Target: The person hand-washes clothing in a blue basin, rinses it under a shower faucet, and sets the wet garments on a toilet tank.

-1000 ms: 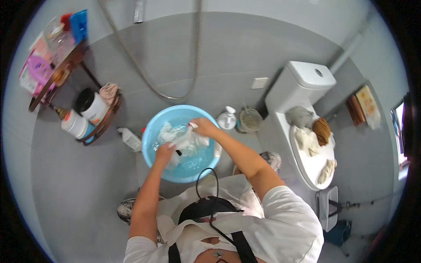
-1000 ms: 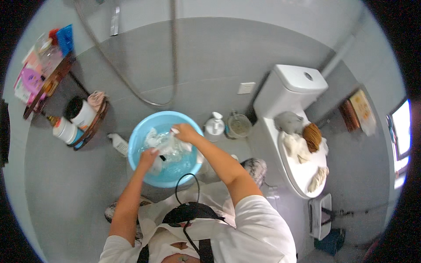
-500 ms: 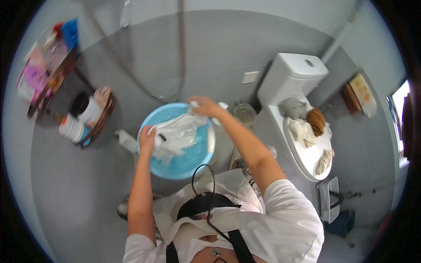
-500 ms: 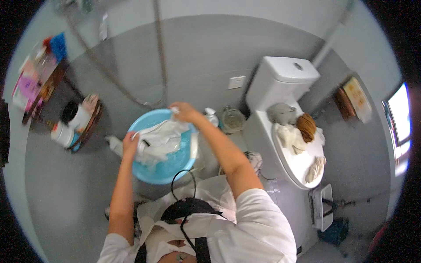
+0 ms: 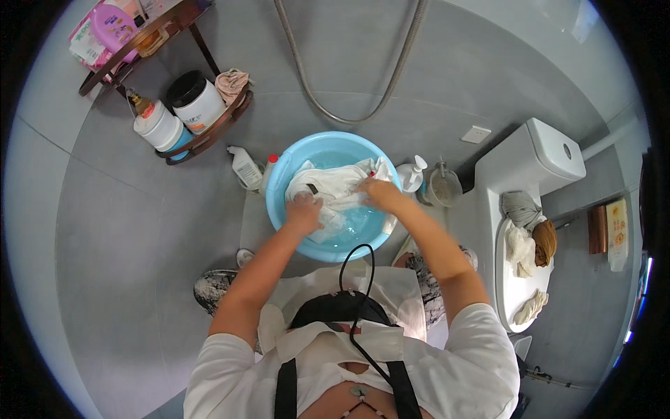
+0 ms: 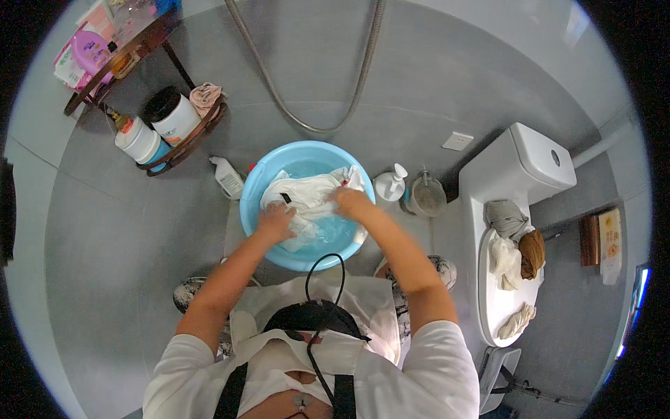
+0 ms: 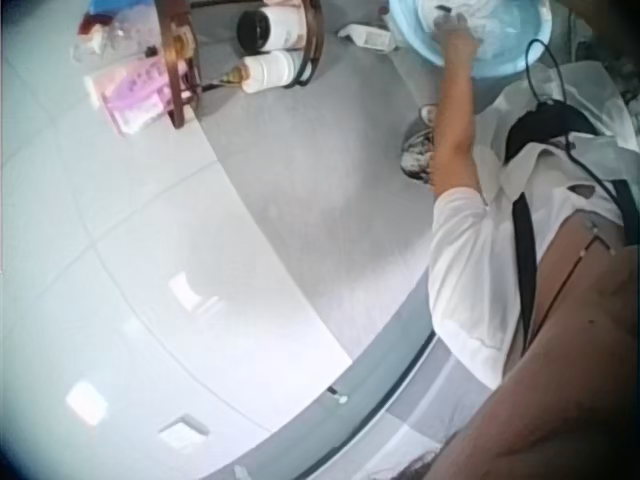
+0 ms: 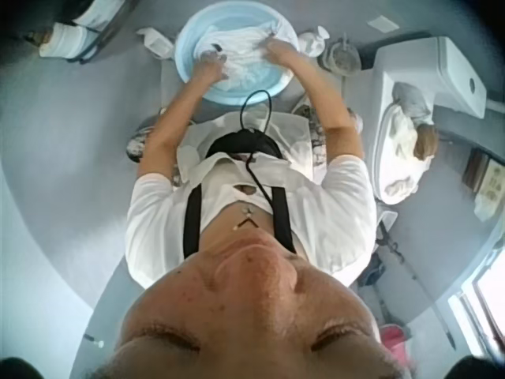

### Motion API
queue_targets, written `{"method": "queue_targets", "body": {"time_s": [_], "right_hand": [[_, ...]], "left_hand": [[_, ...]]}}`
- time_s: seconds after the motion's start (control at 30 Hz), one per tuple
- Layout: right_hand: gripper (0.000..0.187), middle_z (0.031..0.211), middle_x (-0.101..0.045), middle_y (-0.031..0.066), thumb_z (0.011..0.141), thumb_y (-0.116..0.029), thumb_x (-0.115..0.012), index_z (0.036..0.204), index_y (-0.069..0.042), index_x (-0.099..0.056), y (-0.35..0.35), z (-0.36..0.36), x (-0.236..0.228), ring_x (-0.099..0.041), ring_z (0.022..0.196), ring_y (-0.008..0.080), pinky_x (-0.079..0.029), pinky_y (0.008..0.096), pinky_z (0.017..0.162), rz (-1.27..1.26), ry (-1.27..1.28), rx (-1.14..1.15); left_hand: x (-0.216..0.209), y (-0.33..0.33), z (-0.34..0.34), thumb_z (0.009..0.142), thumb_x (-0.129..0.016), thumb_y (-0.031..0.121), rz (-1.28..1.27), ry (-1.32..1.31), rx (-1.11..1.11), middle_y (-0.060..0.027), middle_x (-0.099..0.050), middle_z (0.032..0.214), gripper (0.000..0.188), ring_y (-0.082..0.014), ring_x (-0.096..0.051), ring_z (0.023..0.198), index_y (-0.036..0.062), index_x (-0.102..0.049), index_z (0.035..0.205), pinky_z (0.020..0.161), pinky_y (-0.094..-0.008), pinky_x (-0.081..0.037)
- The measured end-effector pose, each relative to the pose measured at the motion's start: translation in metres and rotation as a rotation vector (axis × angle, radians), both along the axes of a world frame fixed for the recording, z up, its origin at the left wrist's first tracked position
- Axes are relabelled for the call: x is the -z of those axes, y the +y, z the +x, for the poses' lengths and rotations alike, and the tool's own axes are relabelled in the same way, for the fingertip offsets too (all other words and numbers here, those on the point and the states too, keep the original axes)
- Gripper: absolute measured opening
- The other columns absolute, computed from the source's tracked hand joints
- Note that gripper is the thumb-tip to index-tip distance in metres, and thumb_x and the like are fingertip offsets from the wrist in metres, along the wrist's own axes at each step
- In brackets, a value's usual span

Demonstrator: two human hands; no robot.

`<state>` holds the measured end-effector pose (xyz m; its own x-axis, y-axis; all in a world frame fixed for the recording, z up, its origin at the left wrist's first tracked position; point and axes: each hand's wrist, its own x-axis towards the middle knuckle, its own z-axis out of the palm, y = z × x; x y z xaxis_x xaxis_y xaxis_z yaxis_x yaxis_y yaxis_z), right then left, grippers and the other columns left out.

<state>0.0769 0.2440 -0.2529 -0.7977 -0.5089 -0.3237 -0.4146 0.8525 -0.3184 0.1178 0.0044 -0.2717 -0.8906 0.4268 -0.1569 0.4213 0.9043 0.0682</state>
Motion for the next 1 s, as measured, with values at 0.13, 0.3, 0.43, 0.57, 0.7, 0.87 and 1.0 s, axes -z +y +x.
{"method": "queue_targets", "body": {"time_s": [0.13, 0.3, 0.43, 0.57, 0.7, 0.87, 1.0], "right_hand": [[0.082, 0.135, -0.022, 0.0201, 0.063, -0.026, -0.072, 0.131, -0.019, -0.028, -0.029, 0.007, 0.026, -0.036, 0.118, 0.0351, -0.034, 0.0383, 0.096, 0.163, 0.052, -0.019], [0.093, 0.139, -0.010, 0.0212, 0.058, -0.033, -0.074, 0.134, -0.019, -0.022, -0.035, -0.002, 0.061, -0.019, 0.127, 0.0349, -0.028, 0.0387, 0.100, 0.111, -0.213, 0.104], [0.084, 0.133, -0.024, 0.0236, 0.060, -0.042, -0.070, 0.129, -0.013, -0.033, -0.042, -0.010, 0.091, -0.029, 0.122, 0.0371, -0.028, 0.0390, 0.099, 0.188, -0.184, -0.035], [0.069, 0.119, -0.043, 0.0236, 0.064, -0.043, -0.066, 0.119, -0.008, -0.045, -0.035, -0.016, 0.060, -0.039, 0.114, 0.0338, -0.032, 0.0368, 0.095, 0.054, -0.333, -0.054], [0.045, 0.094, -0.060, 0.0153, 0.070, -0.043, -0.061, 0.100, -0.009, -0.058, -0.023, -0.027, 0.060, -0.057, 0.090, 0.0289, -0.043, 0.0359, 0.079, -0.204, -0.361, 0.178], [0.047, 0.092, -0.061, 0.0148, 0.075, -0.048, -0.054, 0.103, -0.010, -0.057, -0.055, -0.022, 0.039, -0.058, 0.088, 0.0287, -0.045, 0.0376, 0.076, -0.008, -0.030, 0.300], [0.057, 0.101, -0.058, 0.0166, 0.074, -0.049, -0.053, 0.115, -0.009, -0.050, -0.075, -0.010, 0.043, -0.055, 0.096, 0.0310, -0.043, 0.0398, 0.082, -0.005, -0.011, 0.348]], "left_hand": [[0.030, 0.005, -0.003, 0.054, -0.075, 0.036, -0.159, -0.115, -0.026, -0.0114, -0.031, 0.130, 0.085, -0.0332, -0.029, 0.120, 0.0177, -0.035, 0.127, 0.092, -0.0608, -0.022], [0.024, 0.014, -0.010, 0.061, -0.069, 0.031, -0.201, -0.218, -0.007, -0.0092, -0.032, 0.132, 0.075, -0.0301, -0.025, 0.124, 0.0183, -0.036, 0.127, 0.096, -0.0621, -0.013], [0.111, 0.005, -0.024, 0.064, -0.066, 0.027, -0.063, 0.045, -0.034, -0.0091, -0.040, 0.126, 0.064, -0.0277, -0.030, 0.122, 0.0173, -0.042, 0.123, 0.098, -0.0586, -0.013], [0.120, -0.002, -0.023, 0.073, -0.055, 0.023, -0.259, 0.288, 0.143, -0.0086, -0.050, 0.113, 0.042, -0.0256, -0.042, 0.112, 0.0144, -0.050, 0.114, 0.098, -0.0570, -0.017], [-0.008, 0.006, -0.035, 0.075, -0.050, 0.008, -0.164, -0.291, 0.094, -0.0117, -0.041, 0.124, 0.041, -0.0266, -0.041, 0.112, 0.0094, -0.047, 0.116, 0.092, -0.0446, -0.033], [-0.006, -0.005, -0.039, 0.071, -0.049, -0.001, 0.283, -0.050, -0.270, -0.0144, -0.040, 0.123, 0.042, -0.0328, -0.052, 0.098, 0.0053, -0.045, 0.113, 0.077, -0.0367, -0.046], [0.033, -0.005, -0.040, 0.073, -0.049, 0.000, 0.363, 0.012, -0.405, -0.0202, -0.045, 0.114, 0.033, -0.0338, -0.053, 0.095, 0.0032, -0.047, 0.106, 0.077, -0.0399, -0.046]]}}
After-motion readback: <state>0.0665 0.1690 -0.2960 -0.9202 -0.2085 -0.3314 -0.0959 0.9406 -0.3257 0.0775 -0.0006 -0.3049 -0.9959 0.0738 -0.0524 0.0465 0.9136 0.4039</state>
